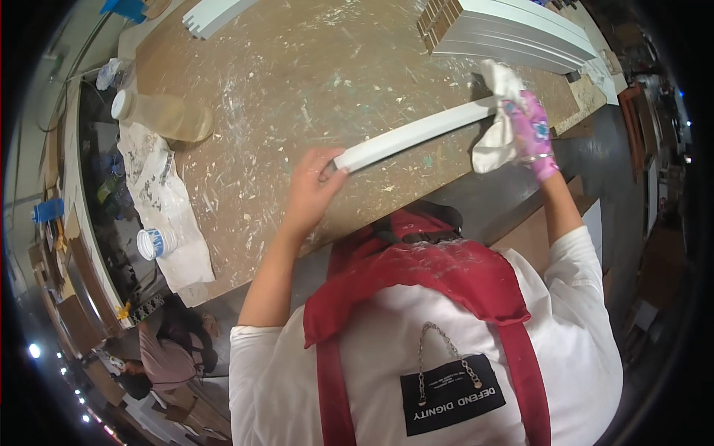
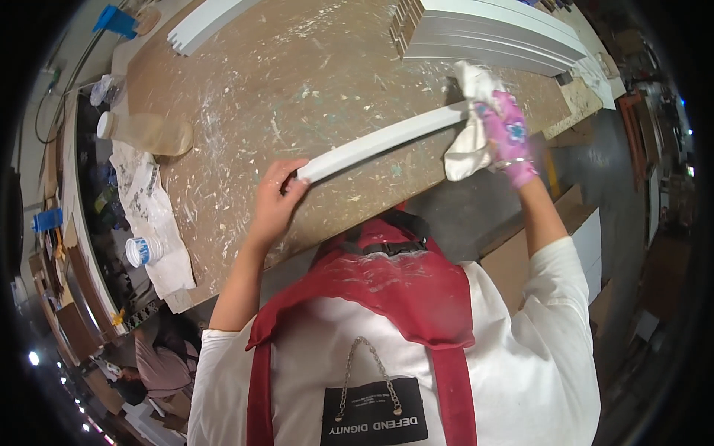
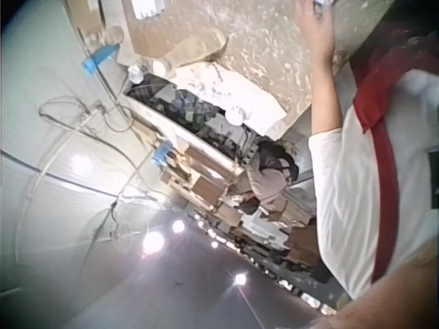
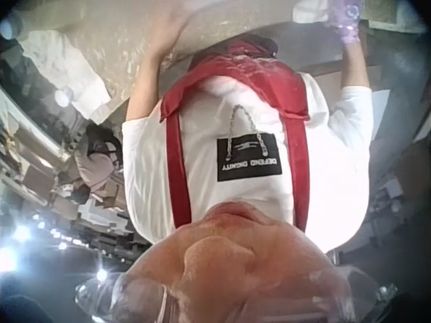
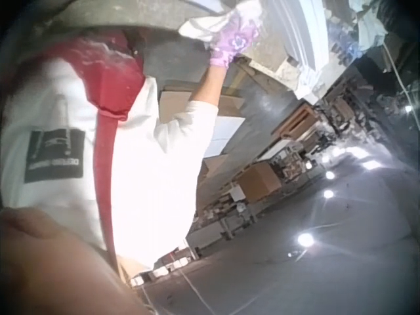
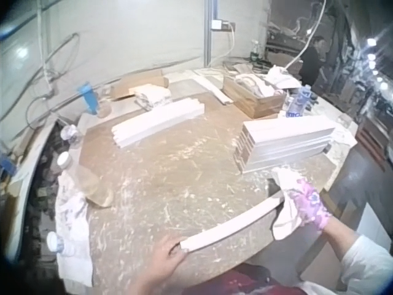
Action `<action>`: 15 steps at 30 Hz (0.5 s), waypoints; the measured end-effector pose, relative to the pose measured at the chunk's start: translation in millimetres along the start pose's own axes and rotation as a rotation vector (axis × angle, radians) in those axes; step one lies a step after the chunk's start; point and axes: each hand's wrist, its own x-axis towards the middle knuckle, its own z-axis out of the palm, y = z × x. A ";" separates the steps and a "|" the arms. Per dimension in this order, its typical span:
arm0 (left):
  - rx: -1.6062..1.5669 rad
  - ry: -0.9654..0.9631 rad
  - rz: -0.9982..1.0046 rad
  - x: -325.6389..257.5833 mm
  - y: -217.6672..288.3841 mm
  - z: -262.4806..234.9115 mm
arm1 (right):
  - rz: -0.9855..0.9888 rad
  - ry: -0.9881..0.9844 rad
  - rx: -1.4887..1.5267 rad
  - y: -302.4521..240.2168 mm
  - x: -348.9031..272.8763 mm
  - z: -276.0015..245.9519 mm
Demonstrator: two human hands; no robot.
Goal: The person cleans white slats one at a time using a white cloth and liquid from a bottle.
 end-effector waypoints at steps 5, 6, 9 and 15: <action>-0.611 -0.091 -0.583 -11.4 -22.5 -23.1 | 0.060 -0.027 0.229 -75.8 -9.6 -4.8; -0.709 -0.117 -0.600 -10.1 -10.4 -25.3 | -0.091 -0.064 0.261 -74.5 -11.2 10.5; -0.678 -0.117 -0.566 -16.1 -8.7 -17.0 | -0.726 -0.276 -0.448 -154.1 -38.2 49.5; -0.616 -0.074 -0.513 -28.0 -30.6 -8.2 | -0.907 -0.588 -0.157 -173.6 -79.4 114.2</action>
